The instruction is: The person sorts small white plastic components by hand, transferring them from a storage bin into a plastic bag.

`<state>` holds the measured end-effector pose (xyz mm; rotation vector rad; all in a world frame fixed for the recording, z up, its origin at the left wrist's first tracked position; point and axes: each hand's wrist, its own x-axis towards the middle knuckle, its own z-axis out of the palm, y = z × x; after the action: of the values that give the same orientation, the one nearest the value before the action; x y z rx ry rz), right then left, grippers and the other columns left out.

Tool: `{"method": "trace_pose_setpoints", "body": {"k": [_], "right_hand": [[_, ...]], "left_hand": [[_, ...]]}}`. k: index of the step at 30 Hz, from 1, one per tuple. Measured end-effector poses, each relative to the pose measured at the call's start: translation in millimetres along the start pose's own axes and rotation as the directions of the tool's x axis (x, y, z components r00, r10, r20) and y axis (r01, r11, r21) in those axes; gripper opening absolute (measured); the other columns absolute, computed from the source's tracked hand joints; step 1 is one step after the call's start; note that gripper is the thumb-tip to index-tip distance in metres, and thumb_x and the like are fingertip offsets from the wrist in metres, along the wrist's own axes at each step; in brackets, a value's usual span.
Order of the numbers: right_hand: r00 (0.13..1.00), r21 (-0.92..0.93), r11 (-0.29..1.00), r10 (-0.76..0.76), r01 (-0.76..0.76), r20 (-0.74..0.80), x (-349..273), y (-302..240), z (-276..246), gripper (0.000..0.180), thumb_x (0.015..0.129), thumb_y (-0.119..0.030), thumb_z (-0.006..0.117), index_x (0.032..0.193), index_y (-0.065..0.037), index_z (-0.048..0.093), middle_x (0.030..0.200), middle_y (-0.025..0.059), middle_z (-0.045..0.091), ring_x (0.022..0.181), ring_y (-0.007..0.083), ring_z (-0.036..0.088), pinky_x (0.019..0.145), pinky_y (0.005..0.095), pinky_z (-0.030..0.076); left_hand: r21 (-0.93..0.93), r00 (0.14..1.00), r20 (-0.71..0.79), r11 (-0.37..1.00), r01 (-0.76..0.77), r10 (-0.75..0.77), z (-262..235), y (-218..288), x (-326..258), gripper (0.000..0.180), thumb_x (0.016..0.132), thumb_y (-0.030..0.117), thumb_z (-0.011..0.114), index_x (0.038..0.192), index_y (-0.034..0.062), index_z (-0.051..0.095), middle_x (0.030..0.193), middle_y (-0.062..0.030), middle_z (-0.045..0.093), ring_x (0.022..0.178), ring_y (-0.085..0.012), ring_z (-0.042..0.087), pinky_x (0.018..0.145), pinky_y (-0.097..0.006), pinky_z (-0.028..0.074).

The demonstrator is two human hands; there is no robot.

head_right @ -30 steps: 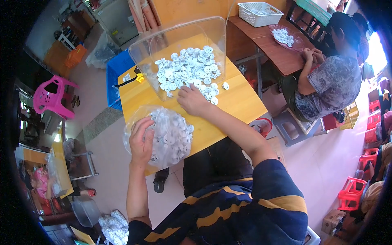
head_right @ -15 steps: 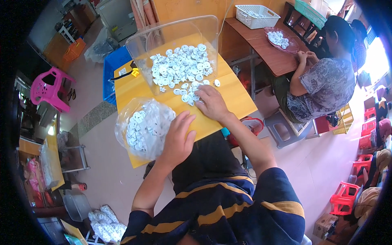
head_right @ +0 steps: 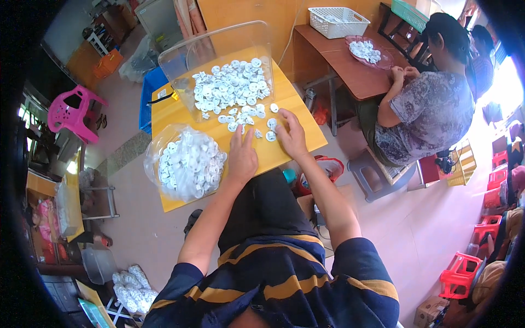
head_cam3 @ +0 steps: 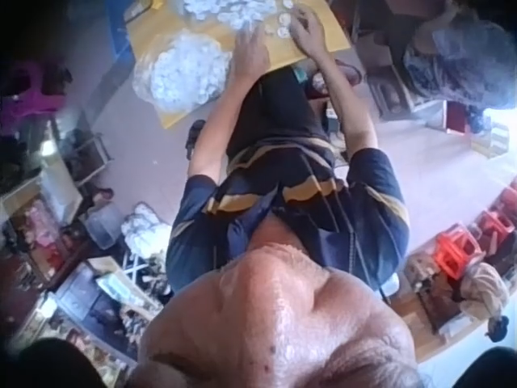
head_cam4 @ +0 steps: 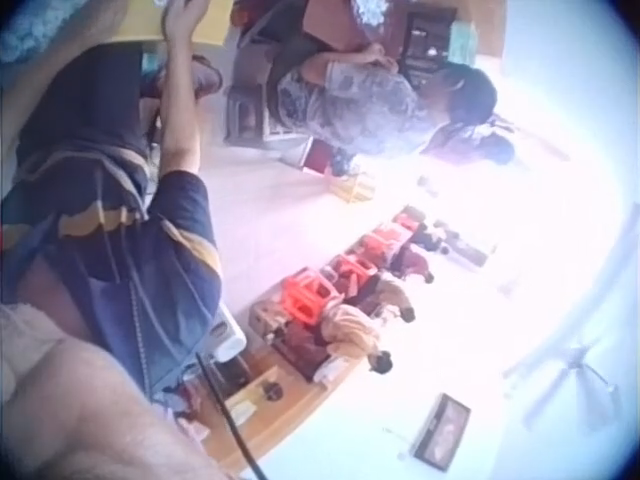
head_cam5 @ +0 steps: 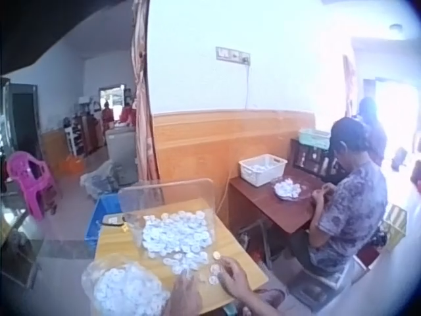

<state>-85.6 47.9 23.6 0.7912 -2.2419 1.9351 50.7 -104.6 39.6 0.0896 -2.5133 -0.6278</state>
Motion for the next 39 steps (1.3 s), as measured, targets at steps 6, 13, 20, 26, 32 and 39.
{"method": "trace_pose_setpoints", "body": {"k": [6,13,20,26,32,39], "right_hand": [[0.995,0.098,0.99,0.101,-0.1,-0.003,3,12,-7,0.037,0.1,-0.004,0.051,0.136,0.001,0.059,0.129,0.0106,0.066,0.123,0.0199,0.06,0.107,0.0322,0.046],[0.999,0.054,0.998,0.018,-0.017,-0.034,1,13,0,0.029,0.101,-0.002,0.049,0.127,0.002,0.063,0.119,0.0141,0.072,0.116,0.0229,0.067,0.104,0.0338,0.05],[0.999,0.064,0.998,0.017,-0.014,-0.037,2,17,0,0.029,0.101,-0.002,0.049,0.125,0.002,0.064,0.118,0.0142,0.073,0.115,0.023,0.068,0.103,0.0337,0.051],[0.998,0.064,0.997,0.045,-0.043,-0.032,3,16,0,0.029,0.102,-0.003,0.049,0.125,0.003,0.064,0.119,0.0137,0.073,0.115,0.023,0.068,0.103,0.0338,0.051],[0.998,0.078,0.996,0.046,-0.043,-0.036,2,18,-1,0.029,0.102,-0.003,0.048,0.125,0.003,0.064,0.117,0.013,0.073,0.115,0.0218,0.068,0.103,0.0336,0.05],[0.996,0.119,0.989,0.09,-0.09,0.009,2,17,-2,0.031,0.102,0.0,0.046,0.128,0.004,0.062,0.121,0.0108,0.07,0.118,0.0194,0.064,0.107,0.0316,0.047]], "left_hand": [[0.001,0.977,-0.167,0.991,0.134,-0.132,3,-5,1,0.059,0.088,-0.001,0.054,0.146,-0.0006,0.047,0.152,-0.0341,0.039,0.137,-0.0531,0.041,0.116,-0.057,0.035],[0.057,0.99,-0.099,0.992,0.109,-0.103,7,-8,1,0.055,0.088,-0.002,0.052,0.142,-0.0026,0.051,0.143,-0.0279,0.053,0.131,-0.0472,0.05,0.111,-0.055,0.039],[-0.174,0.982,-0.113,0.976,0.13,-0.151,3,-11,0,0.053,0.088,-0.003,0.051,0.141,0.0009,0.055,0.129,-0.0208,0.066,0.123,-0.0416,0.057,0.108,-0.051,0.044],[-0.119,0.983,-0.165,0.991,0.058,-0.078,3,-3,2,0.057,0.088,-0.003,0.05,0.145,0.0014,0.051,0.147,-0.0264,0.049,0.134,-0.0481,0.047,0.113,-0.053,0.039],[0.1,0.998,-0.033,0.993,-0.058,0.061,6,4,4,0.07,0.084,-0.003,0.054,0.152,0.0066,0.047,0.156,-0.0288,0.038,0.143,-0.0519,0.036,0.12,-0.054,0.033],[0.024,1.0,-0.004,0.999,-0.023,0.023,10,-2,2,0.073,0.083,-0.003,0.053,0.155,0.0065,0.043,0.156,-0.0295,0.037,0.144,-0.0511,0.036,0.121,-0.053,0.032]]}}
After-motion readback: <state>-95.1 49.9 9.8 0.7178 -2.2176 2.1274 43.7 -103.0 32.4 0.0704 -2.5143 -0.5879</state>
